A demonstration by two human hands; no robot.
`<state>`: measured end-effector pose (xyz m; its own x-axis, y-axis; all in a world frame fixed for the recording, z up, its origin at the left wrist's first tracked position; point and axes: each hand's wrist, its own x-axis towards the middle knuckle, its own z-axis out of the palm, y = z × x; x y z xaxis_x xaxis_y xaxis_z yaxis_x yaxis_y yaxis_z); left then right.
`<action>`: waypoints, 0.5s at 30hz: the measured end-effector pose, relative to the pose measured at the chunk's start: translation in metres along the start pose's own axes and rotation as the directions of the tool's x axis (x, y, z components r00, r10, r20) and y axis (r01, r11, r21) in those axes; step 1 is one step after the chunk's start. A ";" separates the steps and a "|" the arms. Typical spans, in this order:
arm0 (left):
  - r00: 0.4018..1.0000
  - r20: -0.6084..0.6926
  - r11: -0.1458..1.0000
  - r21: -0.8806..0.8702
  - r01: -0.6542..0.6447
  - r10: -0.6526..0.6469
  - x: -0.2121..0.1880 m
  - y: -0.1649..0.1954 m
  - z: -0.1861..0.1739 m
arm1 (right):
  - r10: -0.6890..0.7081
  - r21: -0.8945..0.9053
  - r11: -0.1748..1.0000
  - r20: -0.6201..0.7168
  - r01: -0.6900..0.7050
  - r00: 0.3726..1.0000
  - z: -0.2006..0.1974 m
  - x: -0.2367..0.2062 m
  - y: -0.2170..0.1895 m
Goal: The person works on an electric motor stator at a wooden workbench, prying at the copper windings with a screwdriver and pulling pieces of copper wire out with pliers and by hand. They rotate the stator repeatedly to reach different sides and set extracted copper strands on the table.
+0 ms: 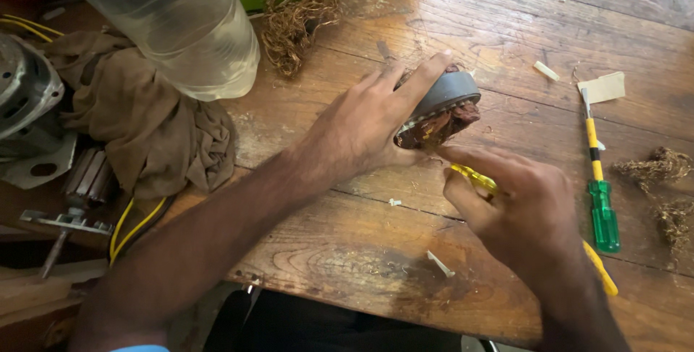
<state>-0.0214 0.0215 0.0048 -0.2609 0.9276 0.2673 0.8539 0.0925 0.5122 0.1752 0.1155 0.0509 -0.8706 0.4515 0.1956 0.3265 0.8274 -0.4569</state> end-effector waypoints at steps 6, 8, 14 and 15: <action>1.000 -0.017 1.000 -0.017 -0.019 0.019 0.000 0.001 -0.001 | 0.099 -0.011 0.995 0.021 -0.098 0.995 -0.001 0.000 0.001; 1.000 -0.020 0.999 -0.025 -0.022 0.021 0.000 0.001 -0.002 | -0.016 0.034 0.999 -0.064 0.018 0.998 -0.003 -0.002 0.000; 1.000 -0.001 1.000 -0.013 -0.008 0.008 0.000 0.002 -0.003 | 0.031 -0.066 0.997 -0.048 -0.034 0.998 0.001 -0.002 0.001; 1.000 -0.001 1.000 -0.012 -0.007 0.007 0.000 0.002 -0.003 | 0.011 -0.067 0.998 -0.056 -0.014 0.998 0.001 -0.002 0.002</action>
<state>-0.0212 0.0208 0.0084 -0.2549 0.9280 0.2718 0.8504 0.0813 0.5199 0.1771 0.1155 0.0487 -0.8449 0.4784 0.2394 0.3629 0.8413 -0.4006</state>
